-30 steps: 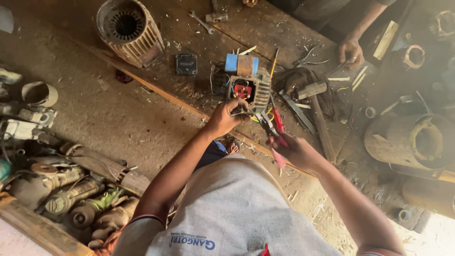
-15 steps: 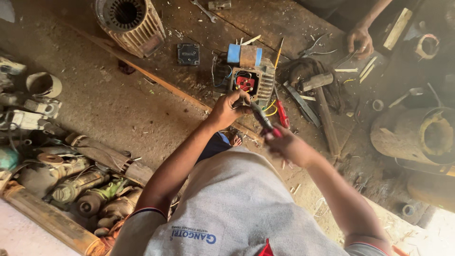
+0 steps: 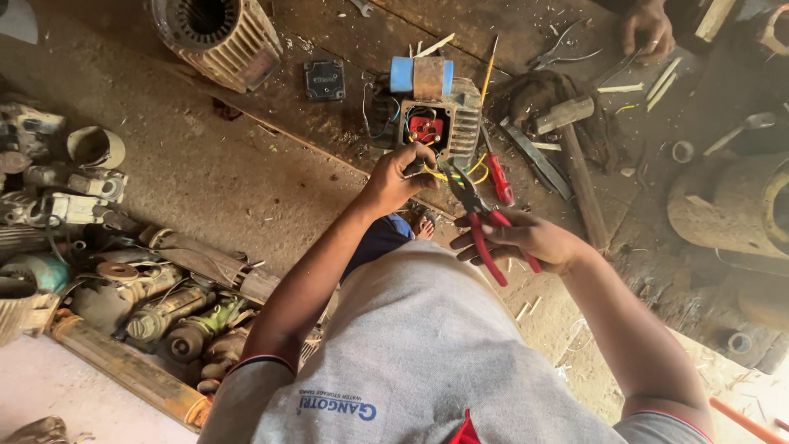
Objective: The person works on an electric motor placed on a workbench, using pliers and a screwdriver to adjust and connect wires inside the motor housing. The person repeatedly manipulates the wires and components within the motor's terminal box.
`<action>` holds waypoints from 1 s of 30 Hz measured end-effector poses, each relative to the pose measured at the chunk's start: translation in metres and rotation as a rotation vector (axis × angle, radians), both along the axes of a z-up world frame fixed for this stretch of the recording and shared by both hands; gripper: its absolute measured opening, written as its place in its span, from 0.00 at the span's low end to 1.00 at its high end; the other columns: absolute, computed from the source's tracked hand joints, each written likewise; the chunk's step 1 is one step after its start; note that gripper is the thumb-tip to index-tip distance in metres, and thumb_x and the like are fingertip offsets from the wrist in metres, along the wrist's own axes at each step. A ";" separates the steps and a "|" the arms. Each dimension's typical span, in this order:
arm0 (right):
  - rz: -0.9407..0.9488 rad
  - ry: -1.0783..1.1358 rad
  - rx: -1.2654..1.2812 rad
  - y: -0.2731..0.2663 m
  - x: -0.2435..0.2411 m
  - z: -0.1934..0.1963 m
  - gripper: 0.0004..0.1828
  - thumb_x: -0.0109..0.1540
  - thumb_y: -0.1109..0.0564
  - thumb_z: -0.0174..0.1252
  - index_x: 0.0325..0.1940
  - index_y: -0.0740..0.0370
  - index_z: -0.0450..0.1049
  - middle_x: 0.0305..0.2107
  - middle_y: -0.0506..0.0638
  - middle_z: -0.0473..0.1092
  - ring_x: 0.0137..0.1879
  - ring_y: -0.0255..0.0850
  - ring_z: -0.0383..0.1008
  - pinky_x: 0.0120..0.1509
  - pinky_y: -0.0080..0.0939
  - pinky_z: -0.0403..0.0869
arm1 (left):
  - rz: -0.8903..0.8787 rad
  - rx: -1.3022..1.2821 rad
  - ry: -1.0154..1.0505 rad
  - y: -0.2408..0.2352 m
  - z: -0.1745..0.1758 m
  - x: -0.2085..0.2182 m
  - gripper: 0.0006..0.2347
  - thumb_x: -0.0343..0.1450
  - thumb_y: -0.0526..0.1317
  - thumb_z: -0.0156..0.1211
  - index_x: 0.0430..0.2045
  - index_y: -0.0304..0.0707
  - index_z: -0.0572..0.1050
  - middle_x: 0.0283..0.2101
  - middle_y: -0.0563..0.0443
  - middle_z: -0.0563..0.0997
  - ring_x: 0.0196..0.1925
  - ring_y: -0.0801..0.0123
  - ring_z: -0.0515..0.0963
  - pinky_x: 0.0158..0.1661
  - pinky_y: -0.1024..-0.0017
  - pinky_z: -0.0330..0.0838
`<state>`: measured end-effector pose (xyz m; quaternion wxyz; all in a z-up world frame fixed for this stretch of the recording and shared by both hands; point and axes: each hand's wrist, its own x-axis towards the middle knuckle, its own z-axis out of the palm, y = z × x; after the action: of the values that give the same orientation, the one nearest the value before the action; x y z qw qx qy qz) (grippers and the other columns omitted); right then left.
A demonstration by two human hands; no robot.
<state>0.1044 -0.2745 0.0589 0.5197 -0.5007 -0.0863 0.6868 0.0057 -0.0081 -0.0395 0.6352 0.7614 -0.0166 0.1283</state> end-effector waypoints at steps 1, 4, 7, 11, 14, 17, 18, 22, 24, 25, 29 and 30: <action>-0.008 -0.014 -0.029 0.003 -0.001 -0.002 0.28 0.65 0.53 0.52 0.67 0.70 0.62 0.54 0.66 0.75 0.61 0.52 0.77 0.67 0.49 0.74 | -0.009 -0.010 0.010 0.001 0.002 0.000 0.14 0.68 0.41 0.74 0.40 0.39 0.73 0.39 0.57 0.79 0.44 0.75 0.78 0.48 0.74 0.72; -0.031 0.015 -0.061 0.009 -0.001 -0.004 0.27 0.65 0.55 0.53 0.66 0.72 0.63 0.54 0.67 0.74 0.60 0.55 0.77 0.66 0.52 0.74 | -0.019 -0.018 0.021 0.002 0.004 0.002 0.14 0.68 0.41 0.74 0.40 0.39 0.73 0.40 0.57 0.79 0.45 0.76 0.78 0.48 0.74 0.73; -0.020 0.126 0.014 0.011 -0.003 -0.002 0.27 0.66 0.56 0.52 0.65 0.76 0.63 0.56 0.69 0.73 0.62 0.58 0.76 0.67 0.54 0.75 | -0.006 0.001 0.015 0.001 0.003 0.001 0.14 0.67 0.40 0.74 0.40 0.40 0.73 0.40 0.58 0.80 0.44 0.78 0.78 0.46 0.75 0.74; 0.011 0.160 0.019 0.014 -0.002 0.000 0.28 0.66 0.57 0.51 0.68 0.76 0.63 0.58 0.69 0.72 0.63 0.59 0.75 0.67 0.54 0.74 | -0.003 -0.015 0.031 0.001 0.003 0.001 0.14 0.68 0.37 0.74 0.40 0.39 0.73 0.40 0.58 0.79 0.43 0.79 0.78 0.44 0.76 0.74; 0.014 0.174 0.009 0.018 -0.002 0.000 0.28 0.66 0.57 0.49 0.69 0.73 0.62 0.59 0.68 0.71 0.63 0.59 0.75 0.66 0.55 0.74 | 0.006 -0.020 0.033 0.000 0.004 0.001 0.14 0.68 0.37 0.74 0.40 0.39 0.73 0.39 0.58 0.79 0.42 0.80 0.78 0.44 0.76 0.74; 0.019 0.180 0.022 0.020 -0.001 -0.002 0.28 0.66 0.58 0.49 0.70 0.73 0.61 0.59 0.69 0.71 0.63 0.59 0.75 0.65 0.57 0.75 | 0.009 -0.006 0.023 0.000 0.005 0.002 0.14 0.68 0.37 0.73 0.40 0.39 0.72 0.39 0.58 0.78 0.41 0.79 0.77 0.44 0.75 0.74; 0.021 0.186 0.027 0.020 -0.001 -0.002 0.28 0.66 0.59 0.49 0.70 0.73 0.61 0.59 0.70 0.71 0.62 0.60 0.75 0.64 0.57 0.75 | 0.012 0.003 0.018 0.000 0.005 0.001 0.14 0.68 0.37 0.74 0.40 0.39 0.72 0.39 0.57 0.78 0.41 0.79 0.77 0.44 0.75 0.73; 0.017 0.150 0.040 0.017 -0.001 -0.006 0.29 0.66 0.60 0.50 0.70 0.74 0.61 0.59 0.71 0.70 0.63 0.60 0.75 0.63 0.57 0.76 | 0.000 0.020 0.001 0.000 0.005 0.001 0.14 0.68 0.39 0.73 0.40 0.38 0.72 0.38 0.57 0.78 0.40 0.79 0.76 0.43 0.75 0.73; 0.015 0.149 0.042 0.015 0.000 -0.008 0.29 0.65 0.61 0.50 0.70 0.74 0.60 0.60 0.72 0.69 0.63 0.60 0.75 0.64 0.57 0.77 | -0.013 -0.017 0.035 -0.001 0.005 0.002 0.14 0.69 0.40 0.73 0.40 0.38 0.72 0.37 0.58 0.78 0.39 0.80 0.76 0.42 0.76 0.73; 0.014 0.131 0.024 0.014 0.000 -0.008 0.28 0.65 0.61 0.50 0.69 0.73 0.61 0.58 0.69 0.71 0.61 0.58 0.76 0.62 0.56 0.78 | -0.012 -0.029 0.035 -0.001 0.004 0.001 0.14 0.69 0.40 0.72 0.40 0.38 0.72 0.37 0.58 0.77 0.39 0.80 0.76 0.42 0.76 0.73; -0.026 0.169 0.073 0.021 -0.002 -0.005 0.24 0.67 0.63 0.55 0.67 0.74 0.66 0.44 0.60 0.73 0.47 0.48 0.75 0.51 0.47 0.76 | 0.004 -0.034 0.025 0.000 0.002 0.000 0.14 0.69 0.41 0.71 0.40 0.37 0.71 0.38 0.58 0.77 0.39 0.80 0.76 0.41 0.76 0.73; -0.049 0.206 0.115 0.023 -0.004 -0.002 0.22 0.69 0.64 0.58 0.66 0.75 0.67 0.39 0.58 0.71 0.41 0.45 0.73 0.47 0.45 0.74 | 0.009 -0.024 0.019 -0.001 0.001 0.001 0.14 0.69 0.41 0.71 0.40 0.37 0.71 0.38 0.58 0.78 0.39 0.80 0.76 0.41 0.76 0.74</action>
<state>0.1003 -0.2513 0.0567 0.5701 -0.3988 -0.0593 0.7158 0.0066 -0.0089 -0.0385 0.6438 0.7550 -0.0058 0.1241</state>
